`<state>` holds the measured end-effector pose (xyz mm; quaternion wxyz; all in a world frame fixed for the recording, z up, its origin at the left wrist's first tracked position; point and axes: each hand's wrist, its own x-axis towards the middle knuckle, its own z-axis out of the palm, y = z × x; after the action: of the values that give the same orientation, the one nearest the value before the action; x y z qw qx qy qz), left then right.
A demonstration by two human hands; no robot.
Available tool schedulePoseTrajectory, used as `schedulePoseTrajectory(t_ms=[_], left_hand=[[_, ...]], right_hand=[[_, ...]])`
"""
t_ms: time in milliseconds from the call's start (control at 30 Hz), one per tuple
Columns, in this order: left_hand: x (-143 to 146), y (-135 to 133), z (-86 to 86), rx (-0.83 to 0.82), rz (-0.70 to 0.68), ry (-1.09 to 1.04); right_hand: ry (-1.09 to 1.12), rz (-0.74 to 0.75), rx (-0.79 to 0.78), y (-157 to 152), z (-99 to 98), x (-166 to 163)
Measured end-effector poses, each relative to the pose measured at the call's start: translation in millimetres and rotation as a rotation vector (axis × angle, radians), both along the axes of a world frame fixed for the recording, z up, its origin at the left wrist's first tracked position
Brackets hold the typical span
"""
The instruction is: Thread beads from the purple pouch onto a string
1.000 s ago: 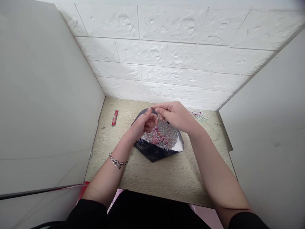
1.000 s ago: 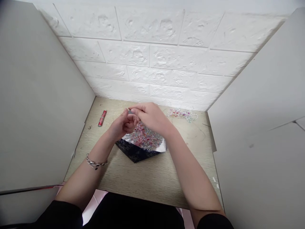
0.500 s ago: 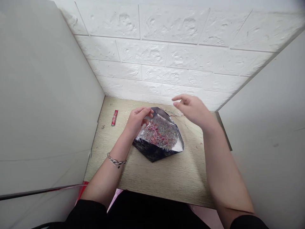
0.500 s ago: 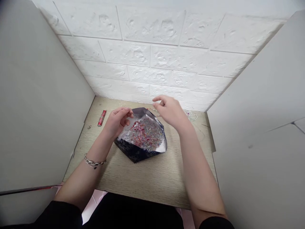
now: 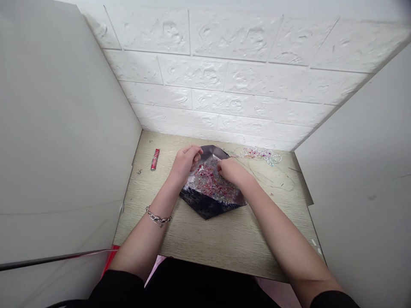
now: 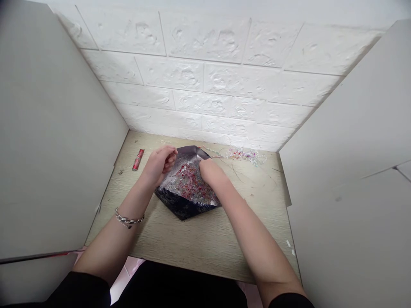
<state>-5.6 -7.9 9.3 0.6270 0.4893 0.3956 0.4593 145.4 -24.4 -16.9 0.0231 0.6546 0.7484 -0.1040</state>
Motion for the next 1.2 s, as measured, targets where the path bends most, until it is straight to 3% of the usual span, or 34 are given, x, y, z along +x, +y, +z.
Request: schedulePoseTrajectory(t_ms=[200, 333, 500, 633, 733, 867, 1033, 1200], left_hand=[[3.0, -1.1, -1.4, 0.082, -0.016, 0.179], [4.4, -0.3, -4.2, 0.245, -0.029, 0.391], [4.3, 2.8, -13.3, 0.424, -0.054, 0.649], [4.2, 1.9, -14.4, 0.454, -0.066, 0.729], [4.6, -1.0, -12.4, 0.469, -0.074, 0.746], [5.3, -4.0, -13.3, 0.448, -0.086, 0.721], [8.1, -7.2, -13.8, 0.472, -0.179, 0.683], [12.1, -13.3, -9.6, 0.559, -0.242, 0.699]], right_hand=[[-0.001, -0.009, 0.007, 0.0, -6.8, -3.0], [0.009, -0.024, 0.003, -0.6, -7.9, -5.5], [0.093, 0.008, 0.019, -0.5, 12.2, 1.4], [0.418, -0.096, 0.188, -9.5, 35.0, 9.8], [0.588, -0.120, 0.254, -21.4, 40.2, 11.7], [0.836, -0.162, 0.255, -36.0, 24.2, 9.1], [1.292, -0.352, 0.097, -45.0, -5.6, 3.0], [1.636, -0.454, 0.054, -47.9, -12.8, -3.9]])
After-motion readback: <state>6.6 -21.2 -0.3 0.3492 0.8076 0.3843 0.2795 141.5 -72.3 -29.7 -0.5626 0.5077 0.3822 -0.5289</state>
